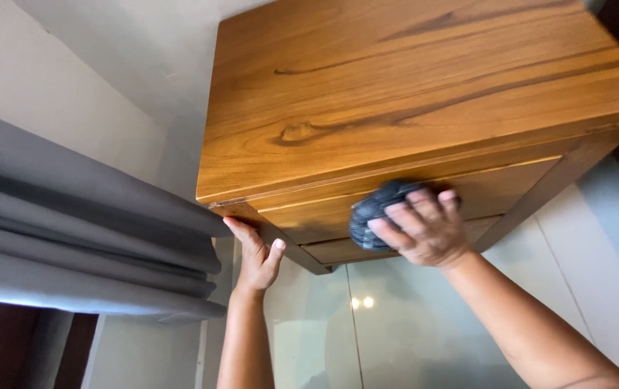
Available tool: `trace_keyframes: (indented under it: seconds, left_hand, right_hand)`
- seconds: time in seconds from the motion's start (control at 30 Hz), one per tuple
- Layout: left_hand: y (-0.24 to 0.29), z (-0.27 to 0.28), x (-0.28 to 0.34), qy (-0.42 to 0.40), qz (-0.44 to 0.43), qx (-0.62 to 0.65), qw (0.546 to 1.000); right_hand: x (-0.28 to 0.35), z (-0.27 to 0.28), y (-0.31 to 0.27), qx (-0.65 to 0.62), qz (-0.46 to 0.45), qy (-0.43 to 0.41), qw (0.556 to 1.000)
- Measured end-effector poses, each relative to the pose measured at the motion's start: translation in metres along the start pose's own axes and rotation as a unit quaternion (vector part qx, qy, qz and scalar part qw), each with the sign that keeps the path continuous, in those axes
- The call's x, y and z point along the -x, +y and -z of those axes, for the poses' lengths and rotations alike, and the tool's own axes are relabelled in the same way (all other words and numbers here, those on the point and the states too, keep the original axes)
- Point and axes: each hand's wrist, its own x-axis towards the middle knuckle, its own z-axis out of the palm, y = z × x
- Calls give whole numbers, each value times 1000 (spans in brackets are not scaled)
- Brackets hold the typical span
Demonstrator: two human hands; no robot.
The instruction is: The person cleans a wooden nightstand using a dark cloth, wiping the top surface and the front drawer. They open the drawer to wipe the interior and then close it. Finally, the person moves to the bed and folds a white towel.
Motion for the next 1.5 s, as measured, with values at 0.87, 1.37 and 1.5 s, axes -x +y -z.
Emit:
trace_keyframes:
  seconds: [0.87,1.37,1.5]
  left_hand:
    - [184,-113,-59,-282,-149,-379,868]
    - [192,-116,-61,-268,-79,-315,907]
    - [202,-107,-37,-292,-116,-327,891]
  right_hand:
    - [39,66,99,-160,-261,124,944]
    - [31,104,151,-235,-229,85,941]
    - [11,134,169,-279,-166,-109,940]
